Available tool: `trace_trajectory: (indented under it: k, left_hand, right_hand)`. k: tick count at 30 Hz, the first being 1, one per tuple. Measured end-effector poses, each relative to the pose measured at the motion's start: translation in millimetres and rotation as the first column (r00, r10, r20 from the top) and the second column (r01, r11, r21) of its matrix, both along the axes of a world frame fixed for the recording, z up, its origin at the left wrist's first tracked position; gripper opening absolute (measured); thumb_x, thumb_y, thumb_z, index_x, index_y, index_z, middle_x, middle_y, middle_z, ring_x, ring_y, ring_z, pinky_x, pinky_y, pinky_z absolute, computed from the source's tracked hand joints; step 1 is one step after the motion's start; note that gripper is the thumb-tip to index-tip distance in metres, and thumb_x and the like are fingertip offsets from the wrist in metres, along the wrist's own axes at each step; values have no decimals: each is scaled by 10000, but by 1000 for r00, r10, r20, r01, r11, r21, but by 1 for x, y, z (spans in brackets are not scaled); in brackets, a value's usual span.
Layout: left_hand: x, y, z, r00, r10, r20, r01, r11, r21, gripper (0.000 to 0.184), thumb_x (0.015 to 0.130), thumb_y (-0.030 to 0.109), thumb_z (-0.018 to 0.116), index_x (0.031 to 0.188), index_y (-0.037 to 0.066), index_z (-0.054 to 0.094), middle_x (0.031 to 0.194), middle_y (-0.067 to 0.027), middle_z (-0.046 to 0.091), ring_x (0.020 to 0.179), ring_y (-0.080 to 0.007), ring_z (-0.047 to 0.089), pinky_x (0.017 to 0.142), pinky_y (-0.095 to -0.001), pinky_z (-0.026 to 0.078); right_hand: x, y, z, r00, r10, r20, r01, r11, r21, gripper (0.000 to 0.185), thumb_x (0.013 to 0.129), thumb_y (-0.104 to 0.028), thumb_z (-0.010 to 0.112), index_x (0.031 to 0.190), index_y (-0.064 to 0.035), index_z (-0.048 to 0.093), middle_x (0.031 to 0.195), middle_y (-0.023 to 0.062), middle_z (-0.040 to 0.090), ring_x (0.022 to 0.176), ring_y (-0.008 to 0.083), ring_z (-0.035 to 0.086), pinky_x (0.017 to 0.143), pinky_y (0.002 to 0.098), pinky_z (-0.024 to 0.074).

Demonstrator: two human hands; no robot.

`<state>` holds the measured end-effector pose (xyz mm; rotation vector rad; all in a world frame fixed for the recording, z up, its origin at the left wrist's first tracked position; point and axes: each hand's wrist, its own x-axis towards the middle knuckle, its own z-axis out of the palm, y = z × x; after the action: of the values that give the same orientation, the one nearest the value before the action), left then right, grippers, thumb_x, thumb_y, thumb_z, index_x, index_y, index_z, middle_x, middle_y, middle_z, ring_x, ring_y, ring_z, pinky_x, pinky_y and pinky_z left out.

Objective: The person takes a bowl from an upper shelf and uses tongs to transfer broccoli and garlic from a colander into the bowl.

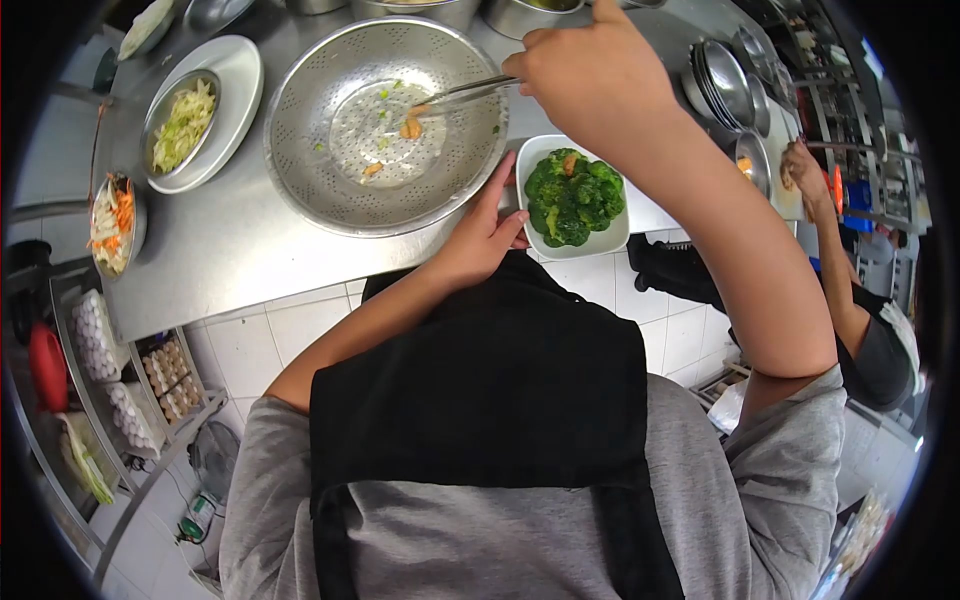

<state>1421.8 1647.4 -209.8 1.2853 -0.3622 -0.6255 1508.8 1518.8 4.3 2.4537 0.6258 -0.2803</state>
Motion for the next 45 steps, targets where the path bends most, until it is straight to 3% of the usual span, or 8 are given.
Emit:
trace_trajectory:
  k: [5, 11, 17, 30, 32, 38, 41, 45]
  left_hand:
    - [7, -8, 11, 994, 22, -105, -9, 993, 120, 704, 1034, 129, 518, 1601, 105, 102, 1510, -245, 361, 924, -247, 689, 644, -315, 623]
    - [24, -22, -10, 962, 16, 274, -100, 949, 299, 634, 1023, 109, 492, 1579, 80, 189, 1467, -254, 425, 1179, -316, 601, 780, -347, 594]
    - [22, -25, 27, 998, -18, 66, -2, 957, 291, 640, 1025, 58, 442, 1591, 128, 152, 1439, -218, 442, 1081, -281, 634, 714, -340, 614]
    - [23, -24, 4, 956, 1, 292, -108, 930, 350, 617, 1050, 81, 412, 1600, 131, 137, 1476, -153, 414, 1135, -195, 573, 695, -273, 599]
    - [21, -25, 14, 989, 22, 148, -70, 943, 326, 616, 1032, 79, 439, 1585, 69, 166, 1522, -255, 380, 1383, -347, 438, 1123, -386, 371]
    - [13, -23, 0, 981, 106, 160, -144, 958, 247, 625, 1009, 25, 448, 1577, 62, 191, 1512, -252, 381, 1387, -336, 425, 1153, -372, 325]
    - [-4, -25, 23, 978, 163, -129, -142, 978, 155, 711, 1012, 24, 442, 1591, 110, 38, 1458, -227, 395, 1160, -297, 588, 811, -336, 601]
    - [-14, -21, 22, 969, 174, -178, -140, 972, 190, 625, 1046, 85, 411, 1543, 130, 36, 1429, -174, 403, 894, -186, 671, 683, -293, 623]
  right_hand:
    - [-61, -81, 25, 912, -36, 409, -187, 850, 493, 235, 858, -215, 738, 1079, -136, 744, 903, 54, 706, 702, 270, 667, 763, 355, 457]
    - [-176, -134, 27, 777, -624, 79, 407, 595, 693, 217, 881, -177, 731, 1074, -80, 744, 919, 131, 722, 738, 285, 686, 692, 353, 488]
    - [-221, -140, -20, 568, -795, -213, 649, 274, 709, 240, 904, -246, 712, 1083, -88, 739, 980, 87, 733, 798, 286, 669, 767, 388, 421]
    - [-218, -152, -13, 618, -757, -211, 675, 373, 637, 260, 942, -246, 660, 1147, -95, 716, 907, 83, 706, 737, 279, 635, 725, 384, 382]
    - [-217, -155, -7, 603, -762, -236, 686, 344, 641, 259, 942, -243, 660, 1145, -92, 717, 918, 84, 709, 740, 277, 638, 726, 382, 384]
    - [-195, -151, 6, 705, -707, -51, 442, 383, 811, 254, 912, -232, 695, 1126, -100, 725, 920, 83, 706, 739, 262, 646, 716, 348, 376]
    - [-155, -110, 21, 807, -588, 54, 355, 557, 751, 255, 896, -220, 707, 1124, -109, 725, 863, 70, 680, 714, 248, 639, 701, 352, 361]
    - [-104, -55, -8, 927, -296, 231, 75, 748, 659, 153, 857, -194, 698, 990, -128, 737, 839, 35, 686, 634, 229, 638, 717, 365, 371]
